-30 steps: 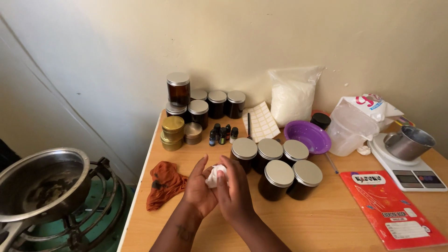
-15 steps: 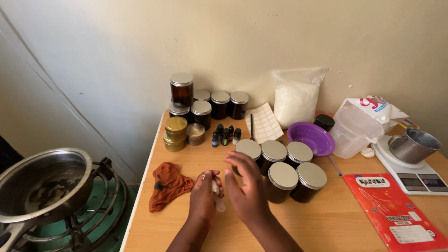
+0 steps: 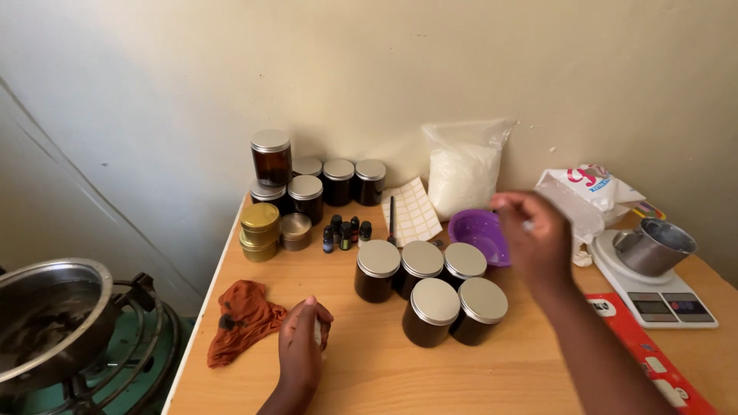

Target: Cleaning the exterior of dark glass jars with silver lids using a cloth or tissue to remove residue.

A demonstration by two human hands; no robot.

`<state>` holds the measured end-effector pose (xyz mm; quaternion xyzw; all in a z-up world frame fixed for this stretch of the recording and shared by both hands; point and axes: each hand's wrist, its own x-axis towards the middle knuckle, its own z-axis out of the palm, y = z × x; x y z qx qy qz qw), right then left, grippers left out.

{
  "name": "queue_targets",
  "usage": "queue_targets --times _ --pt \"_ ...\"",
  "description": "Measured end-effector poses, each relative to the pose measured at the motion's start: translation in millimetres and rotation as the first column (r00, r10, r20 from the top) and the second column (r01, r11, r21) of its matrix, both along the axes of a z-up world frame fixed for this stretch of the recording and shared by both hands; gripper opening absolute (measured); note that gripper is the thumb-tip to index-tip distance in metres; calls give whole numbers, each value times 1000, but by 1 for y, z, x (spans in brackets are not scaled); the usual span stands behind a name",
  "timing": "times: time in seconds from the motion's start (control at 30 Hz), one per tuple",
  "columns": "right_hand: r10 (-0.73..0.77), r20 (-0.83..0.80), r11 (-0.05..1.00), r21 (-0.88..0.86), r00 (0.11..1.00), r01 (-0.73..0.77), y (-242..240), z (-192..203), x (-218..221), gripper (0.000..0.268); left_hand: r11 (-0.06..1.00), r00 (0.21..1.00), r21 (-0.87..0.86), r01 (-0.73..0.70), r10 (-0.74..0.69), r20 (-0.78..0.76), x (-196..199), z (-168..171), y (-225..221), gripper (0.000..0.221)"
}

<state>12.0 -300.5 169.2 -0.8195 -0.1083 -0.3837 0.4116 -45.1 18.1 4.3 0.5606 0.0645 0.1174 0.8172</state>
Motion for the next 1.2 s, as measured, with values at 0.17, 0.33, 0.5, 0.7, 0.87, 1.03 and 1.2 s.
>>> queue_targets --times 0.17,0.33,0.5,0.7,0.87,1.03,1.2 --pt "-183 -39 978 -110 982 178 -115 -5 94 19 997 990 56 44 -52 133 9 -16 -1 53" --pt "-315 3 904 -304 949 301 -243 -34 177 24 999 989 2 52 -51 142 10 -20 1 52" --pt "-684 -510 705 -647 522 290 -306 -52 213 60 999 989 17 32 -34 141 15 -23 0 55" --pt "-774 -501 605 -765 387 221 -326 -56 235 53 993 995 -112 -38 48 87 23 -19 1 52" --pt "-681 -485 711 -618 549 336 -346 -57 253 53 991 991 -125 -39 54 121 32 -36 4 56" --pt "-651 -641 759 -551 407 346 -366 -62 254 58 987 993 -143 -68 81 86 35 -37 6 59" --pt "-675 -602 738 -569 427 364 -351 -53 233 61 987 991 -153 -48 67 119 39 -41 7 60"
